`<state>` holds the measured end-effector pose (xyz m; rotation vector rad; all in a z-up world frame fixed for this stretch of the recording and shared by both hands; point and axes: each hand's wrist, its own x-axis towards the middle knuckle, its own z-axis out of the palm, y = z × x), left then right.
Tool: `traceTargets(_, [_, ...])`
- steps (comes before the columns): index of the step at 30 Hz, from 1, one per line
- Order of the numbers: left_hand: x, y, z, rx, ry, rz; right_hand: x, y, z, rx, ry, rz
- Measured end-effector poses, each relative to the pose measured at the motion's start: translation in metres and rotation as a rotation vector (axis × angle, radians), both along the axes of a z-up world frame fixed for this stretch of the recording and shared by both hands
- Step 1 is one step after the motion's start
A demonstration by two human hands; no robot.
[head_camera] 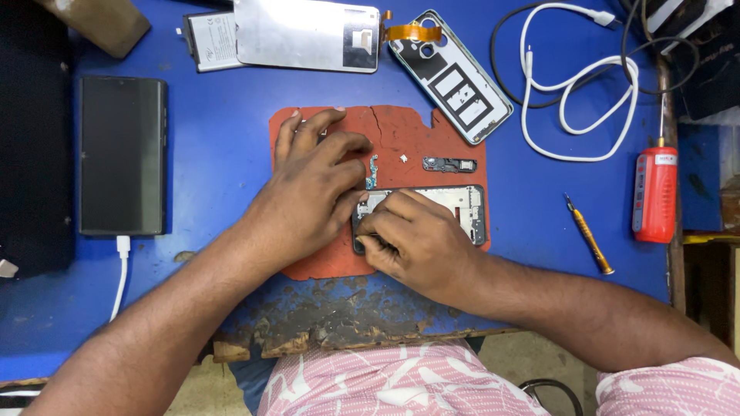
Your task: The person removes a motherboard from a plastic container and places it on a workbench. They then use a small tool to scrape adhesive residue from the inside of a disassembled smartphone chassis.
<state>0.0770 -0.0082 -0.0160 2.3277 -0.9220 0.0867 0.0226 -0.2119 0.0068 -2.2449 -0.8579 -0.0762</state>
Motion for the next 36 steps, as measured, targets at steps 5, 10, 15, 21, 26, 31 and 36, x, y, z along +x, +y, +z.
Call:
traceTargets(5, [-0.0002,0.0011,-0.0003,-0.004,0.003,-0.001,-0.0008,-0.0010,-0.0002,-0.009,-0.006,0.070])
traceTargets(10, [0.0008,0.0015,-0.0004,-0.025,-0.003,-0.009,0.0007,0.0004,-0.0003,0.004,0.006,0.024])
traceTargets(15, [-0.0002,0.0016,-0.0038,-0.007,-0.016,-0.004,-0.0004,0.0002,-0.0020,-0.021,0.034,-0.001])
traceTargets(21, [-0.0001,0.0015,-0.0022,-0.021,-0.012,-0.005,-0.0005,0.0004,-0.0008,0.010,0.003,0.081])
traceTargets(26, [-0.0003,0.0012,-0.0037,-0.031,-0.018,-0.008,-0.0003,-0.0007,-0.0020,-0.022,0.024,-0.001])
traceTargets(31, [-0.0003,0.0018,-0.0029,-0.027,-0.032,-0.006,0.0002,-0.0001,-0.0008,-0.006,-0.007,0.083])
traceTargets(36, [0.0008,0.0015,-0.0023,-0.029,-0.025,-0.009,0.0023,-0.0004,-0.0006,0.002,0.028,0.040])
